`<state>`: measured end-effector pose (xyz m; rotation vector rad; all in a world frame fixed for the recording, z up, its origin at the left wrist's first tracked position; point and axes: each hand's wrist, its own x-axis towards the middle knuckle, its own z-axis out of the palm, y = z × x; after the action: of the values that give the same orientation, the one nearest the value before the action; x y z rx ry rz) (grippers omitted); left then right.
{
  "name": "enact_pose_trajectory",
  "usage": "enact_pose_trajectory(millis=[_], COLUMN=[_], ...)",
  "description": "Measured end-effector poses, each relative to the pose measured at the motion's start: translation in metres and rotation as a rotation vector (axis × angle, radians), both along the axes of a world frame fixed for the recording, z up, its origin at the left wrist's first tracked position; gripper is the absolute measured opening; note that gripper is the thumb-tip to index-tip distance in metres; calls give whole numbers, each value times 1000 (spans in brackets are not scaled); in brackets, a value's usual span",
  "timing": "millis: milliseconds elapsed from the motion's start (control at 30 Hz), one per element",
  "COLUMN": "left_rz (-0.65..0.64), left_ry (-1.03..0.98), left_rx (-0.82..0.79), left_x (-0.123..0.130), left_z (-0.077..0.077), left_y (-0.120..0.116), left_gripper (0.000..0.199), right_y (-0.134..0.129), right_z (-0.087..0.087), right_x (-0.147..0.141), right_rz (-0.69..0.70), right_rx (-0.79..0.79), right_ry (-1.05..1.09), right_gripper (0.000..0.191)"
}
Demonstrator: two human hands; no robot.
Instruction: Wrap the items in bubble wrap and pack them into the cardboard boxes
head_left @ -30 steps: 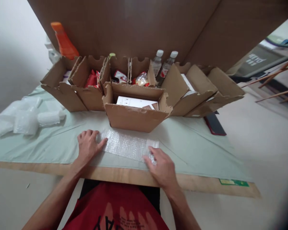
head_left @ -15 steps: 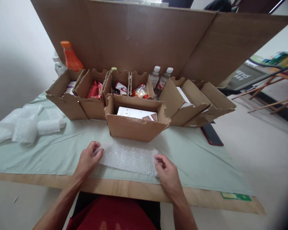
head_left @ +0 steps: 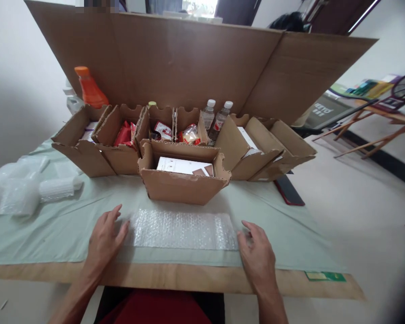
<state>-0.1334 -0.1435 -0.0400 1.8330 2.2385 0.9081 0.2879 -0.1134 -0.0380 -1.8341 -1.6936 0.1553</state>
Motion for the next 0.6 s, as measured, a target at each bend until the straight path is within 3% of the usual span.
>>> enact_pose_trajectory(millis=[100,167,267,333,433,600], left_rz=[-111,-280,-539,-612,-574,-333], left_ry=[49,55,102,175,301,362], left_rx=[130,162,78,4,-15,-43], left_x=[25,55,95,102,79,25], left_z=[10,12,4,-9,-29,-38], left_y=[2,4,5,5,-1,-15], left_gripper=[43,44,53,57,57,55], right_y=[-5,-5,-1,3,7,0], right_z=[9,12,8,0,-18,-36], right_x=[-32,-73,-135,-154,-130,-26], right_rz=[118,301,614,684,585,238], right_rx=[102,76,-78,-150,-126,20], right_ry=[-106,-136,-169,-201,-278,-400], right_gripper=[34,35,48,52,51,49])
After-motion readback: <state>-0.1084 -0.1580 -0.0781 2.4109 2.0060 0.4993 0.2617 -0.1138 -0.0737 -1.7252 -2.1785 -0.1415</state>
